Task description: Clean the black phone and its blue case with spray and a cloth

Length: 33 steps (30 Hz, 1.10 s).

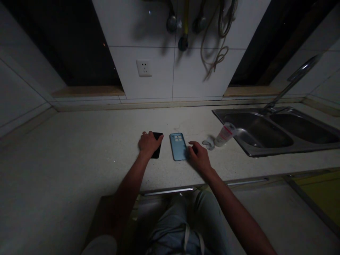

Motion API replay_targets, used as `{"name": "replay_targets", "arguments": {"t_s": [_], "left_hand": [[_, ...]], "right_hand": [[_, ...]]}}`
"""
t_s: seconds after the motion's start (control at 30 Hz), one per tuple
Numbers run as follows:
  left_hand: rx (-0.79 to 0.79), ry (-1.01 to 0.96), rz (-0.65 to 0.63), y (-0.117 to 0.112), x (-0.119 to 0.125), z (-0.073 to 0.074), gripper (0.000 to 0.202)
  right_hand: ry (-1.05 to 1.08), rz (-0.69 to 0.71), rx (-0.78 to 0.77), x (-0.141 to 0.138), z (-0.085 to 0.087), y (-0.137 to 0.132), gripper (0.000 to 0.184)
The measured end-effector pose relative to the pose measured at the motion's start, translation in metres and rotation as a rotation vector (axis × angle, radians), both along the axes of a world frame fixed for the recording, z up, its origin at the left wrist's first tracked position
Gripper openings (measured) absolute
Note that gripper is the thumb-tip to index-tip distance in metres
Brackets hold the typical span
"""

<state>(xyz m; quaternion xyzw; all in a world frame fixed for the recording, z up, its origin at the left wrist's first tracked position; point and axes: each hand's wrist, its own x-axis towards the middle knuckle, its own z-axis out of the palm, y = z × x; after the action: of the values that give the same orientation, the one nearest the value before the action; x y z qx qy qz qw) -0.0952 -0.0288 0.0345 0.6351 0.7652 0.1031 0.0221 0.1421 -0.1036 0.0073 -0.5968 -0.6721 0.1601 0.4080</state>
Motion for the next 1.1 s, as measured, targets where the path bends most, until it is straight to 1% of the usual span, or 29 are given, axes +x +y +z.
{"name": "replay_targets", "arguments": {"t_s": [0.07, 0.2, 0.27, 0.33, 0.37, 0.4, 0.43, 0.5, 0.53, 0.57, 0.6, 0.63, 0.67, 0.73, 0.77, 0.8, 0.83, 0.87, 0.9, 0.93, 1.0, 1.03, 1.1], "left_hand": [[0.025, 0.015, -0.01, 0.0, 0.0, 0.0, 0.076], [0.072, 0.023, -0.047, 0.0, -0.001, -0.001, 0.066], [0.131, 0.013, -0.069, 0.001, -0.001, -0.001, 0.059], [0.224, -0.014, -0.111, 0.003, 0.0, -0.001, 0.051], [0.28, -0.038, -0.144, 0.004, 0.001, -0.001, 0.048], [0.341, -0.067, -0.185, 0.005, 0.002, -0.002, 0.044], [0.403, -0.099, -0.231, 0.005, 0.005, -0.003, 0.041], [0.528, -0.162, -0.339, 0.004, 0.012, -0.005, 0.037], [0.589, -0.188, -0.402, 0.003, 0.016, -0.006, 0.035], [0.646, -0.211, -0.466, 0.001, 0.021, -0.008, 0.034], [0.692, -0.232, -0.532, -0.002, 0.025, -0.01, 0.032], [0.731, -0.253, -0.604, -0.005, 0.03, -0.011, 0.03], [0.762, -0.278, -0.674, -0.008, 0.034, -0.012, 0.028], [0.776, -0.334, -0.782, -0.014, 0.041, -0.014, 0.026], [0.769, -0.374, -0.824, -0.017, 0.044, -0.015, 0.026], [0.741, -0.444, -0.839, -0.019, 0.047, -0.016, 0.026], [0.687, -0.541, -0.852, -0.021, 0.049, -0.017, 0.028], [0.605, -0.662, -0.857, -0.023, 0.051, -0.018, 0.033], [0.494, -0.803, -0.853, -0.024, 0.053, -0.019, 0.04], [0.364, -0.954, -0.839, -0.026, 0.056, -0.02, 0.051], [0.076, -1.225, -0.777, -0.029, 0.061, -0.023, 0.068], [-0.04, -1.324, -0.751, -0.031, 0.063, -0.024, 0.075], [-0.211, -1.427, -0.736, -0.034, 0.067, -0.025, 0.079]], "right_hand": [[0.161, -0.117, 0.151, 0.004, 0.0, -0.003, 0.032], [0.408, -0.431, 0.508, 0.024, 0.001, -0.006, 0.03], [0.486, -0.558, 0.674, 0.041, 0.003, -0.005, 0.035], [0.524, -0.633, 0.757, 0.061, 0.007, -0.001, 0.043], [0.53, -0.658, 0.751, 0.072, 0.008, 0.001, 0.048], [0.52, -0.67, 0.7, 0.083, 0.01, 0.004, 0.053], [0.503, -0.674, 0.625, 0.093, 0.011, 0.007, 0.059], [0.462, -0.617, 0.432, 0.109, 0.012, 0.015, 0.065], [0.441, -0.575, 0.324, 0.114, 0.012, 0.019, 0.061], [0.426, -0.545, 0.239, 0.118, 0.011, 0.022, 0.054], [0.415, -0.531, 0.185, 0.119, 0.011, 0.025, 0.047], [0.413, -0.533, 0.166, 0.119, 0.011, 0.027, 0.042], [0.426, -0.543, 0.183, 0.116, 0.013, 0.027, 0.039], [0.5, -0.556, 0.274, 0.105, 0.017, 0.026, 0.04], [0.562, -0.539, 0.324, 0.098, 0.021, 0.025, 0.042], [0.639, -0.519, 0.363, 0.09, 0.024, 0.023, 0.045], [0.714, -0.497, 0.387, 0.081, 0.028, 0.021, 0.048], [0.794, -0.468, 0.405, 0.071, 0.031, 0.02, 0.052], [0.878, -0.406, 0.388, 0.062, 0.034, 0.019, 0.055], [0.958, -0.326, 0.324, 0.052, 0.035, 0.018, 0.055], [1.091, -0.138, 0.157, 0.033, 0.035, 0.018, 0.049], [1.155, -0.053, 0.085, 0.025, 0.033, 0.018, 0.045], [1.249, 0.039, -0.037, 0.01, 0.028, 0.018, 0.042]]}}
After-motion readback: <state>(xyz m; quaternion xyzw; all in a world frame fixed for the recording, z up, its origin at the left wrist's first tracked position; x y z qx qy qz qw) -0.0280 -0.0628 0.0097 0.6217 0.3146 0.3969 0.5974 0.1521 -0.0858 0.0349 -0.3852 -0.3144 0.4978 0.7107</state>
